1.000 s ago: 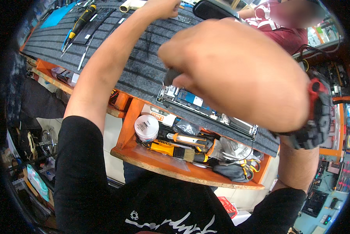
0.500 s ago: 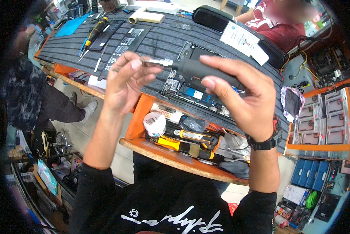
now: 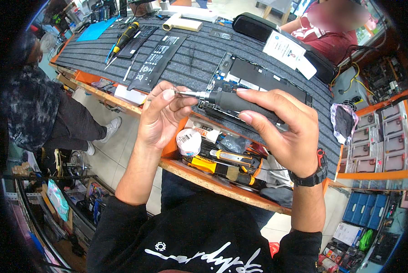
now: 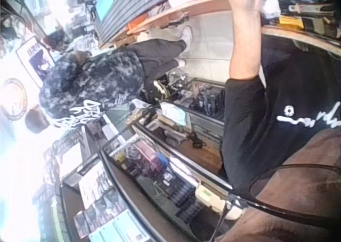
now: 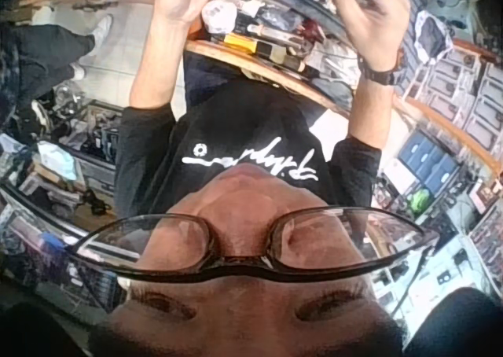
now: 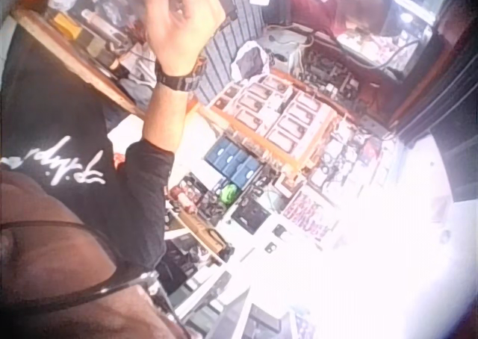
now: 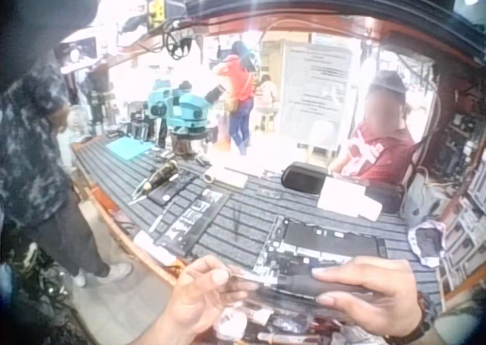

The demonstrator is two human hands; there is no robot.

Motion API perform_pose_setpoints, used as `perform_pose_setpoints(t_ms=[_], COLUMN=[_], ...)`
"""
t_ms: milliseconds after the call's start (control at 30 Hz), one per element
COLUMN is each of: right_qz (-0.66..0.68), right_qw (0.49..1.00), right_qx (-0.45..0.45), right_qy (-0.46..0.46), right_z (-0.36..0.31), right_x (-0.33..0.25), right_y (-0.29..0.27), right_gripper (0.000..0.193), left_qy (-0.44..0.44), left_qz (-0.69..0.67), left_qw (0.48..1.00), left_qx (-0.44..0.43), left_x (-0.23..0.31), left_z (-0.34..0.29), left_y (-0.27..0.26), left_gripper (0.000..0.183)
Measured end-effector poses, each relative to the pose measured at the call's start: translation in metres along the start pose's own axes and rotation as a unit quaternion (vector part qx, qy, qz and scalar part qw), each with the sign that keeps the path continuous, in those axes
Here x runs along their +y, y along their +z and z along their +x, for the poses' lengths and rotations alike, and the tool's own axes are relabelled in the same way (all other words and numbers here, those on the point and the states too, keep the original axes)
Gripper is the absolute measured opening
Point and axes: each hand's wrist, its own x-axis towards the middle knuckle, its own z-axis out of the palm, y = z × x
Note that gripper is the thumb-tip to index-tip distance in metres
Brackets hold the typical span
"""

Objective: The person uses a screwdriver to remove screws from the back of a disassembled laptop. They then lift the laptop to inspect the internal components and continue to unscrew and remove parts from the chassis.

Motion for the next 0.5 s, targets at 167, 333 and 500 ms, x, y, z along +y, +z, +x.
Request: perform_pose_setpoints(t_ms=[167, 333, 500], right_qz=[-0.068, -0.052, 0.08], right_qw=[0.992, 0.997, 0.984], right_qx=[-0.002, -0.031, -0.067], right_qy=[-0.103, -0.05, 0.144], right_z=[0.009, 0.015, 0.034], right_x=[-0.002, -0.004, 0.003], right_y=[0.002, 0.003, 0.002], right_gripper=[0.033, 0.031, 0.027], left_qy=[0.001, 0.011, -0.003], left_qz=[-0.007, 0.016, 0.171], left_qw=[1.0, 1.0, 0.984], left_qx=[0.007, 0.008, 0.041], left_x=[0.001, 0.001, 0.014], left_z=[-0.001, -0.003, -0.004], left_y=[-0.001, -0.01, -0.018], left_gripper=[0.01, 0.011, 0.025])
